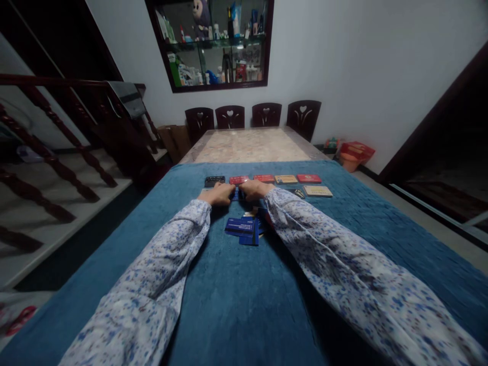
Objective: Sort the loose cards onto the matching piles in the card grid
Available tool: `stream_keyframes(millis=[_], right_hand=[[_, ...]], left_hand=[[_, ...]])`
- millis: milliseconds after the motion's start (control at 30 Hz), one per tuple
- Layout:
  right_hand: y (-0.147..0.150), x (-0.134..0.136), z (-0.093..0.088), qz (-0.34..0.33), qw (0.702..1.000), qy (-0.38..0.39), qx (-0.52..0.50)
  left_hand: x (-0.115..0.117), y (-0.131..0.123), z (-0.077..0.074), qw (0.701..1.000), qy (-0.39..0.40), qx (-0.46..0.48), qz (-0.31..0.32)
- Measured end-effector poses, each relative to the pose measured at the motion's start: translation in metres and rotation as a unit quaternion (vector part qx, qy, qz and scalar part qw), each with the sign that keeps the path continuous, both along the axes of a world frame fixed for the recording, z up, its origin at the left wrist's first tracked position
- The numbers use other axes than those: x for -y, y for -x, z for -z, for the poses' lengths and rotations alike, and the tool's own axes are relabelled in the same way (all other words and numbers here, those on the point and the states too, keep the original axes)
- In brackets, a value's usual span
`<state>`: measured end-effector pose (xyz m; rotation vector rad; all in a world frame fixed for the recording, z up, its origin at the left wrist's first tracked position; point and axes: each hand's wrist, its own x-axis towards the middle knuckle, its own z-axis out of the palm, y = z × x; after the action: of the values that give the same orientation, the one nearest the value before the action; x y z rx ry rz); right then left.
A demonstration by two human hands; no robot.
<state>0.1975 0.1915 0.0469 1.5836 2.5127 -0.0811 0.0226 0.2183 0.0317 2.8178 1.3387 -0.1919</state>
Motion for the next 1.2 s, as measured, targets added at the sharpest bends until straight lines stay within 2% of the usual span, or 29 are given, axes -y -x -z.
stream_keyframes(millis=[333, 600, 800, 967, 1200], right_hand=[[0.0, 0.007, -0.004, -0.026, 0.999, -0.011, 0.025], [-0.015, 0.011, -0.001, -0.043, 0.996, -0.072, -0.005], [-0.034, 0.036, -0.005, -0.04, 0.993, -0.113, -0.024], [-0.043, 0.06, -0.007, -0.024, 0.992, -0.118, -0.032], [-0.049, 0.076, 0.003, -0.029, 0.991, -0.117, -0.062]], left_hand=[[0.009, 0.009, 0.013, 0.998, -0.056, 0.03, 0.019], [0.035, 0.019, 0.013, 0.992, -0.082, 0.085, 0.046], [0.053, 0.025, 0.019, 0.987, -0.092, 0.118, 0.05], [0.067, 0.031, 0.027, 0.983, -0.099, 0.143, 0.057], [0.087, 0.038, 0.036, 0.982, -0.096, 0.158, 0.048]])
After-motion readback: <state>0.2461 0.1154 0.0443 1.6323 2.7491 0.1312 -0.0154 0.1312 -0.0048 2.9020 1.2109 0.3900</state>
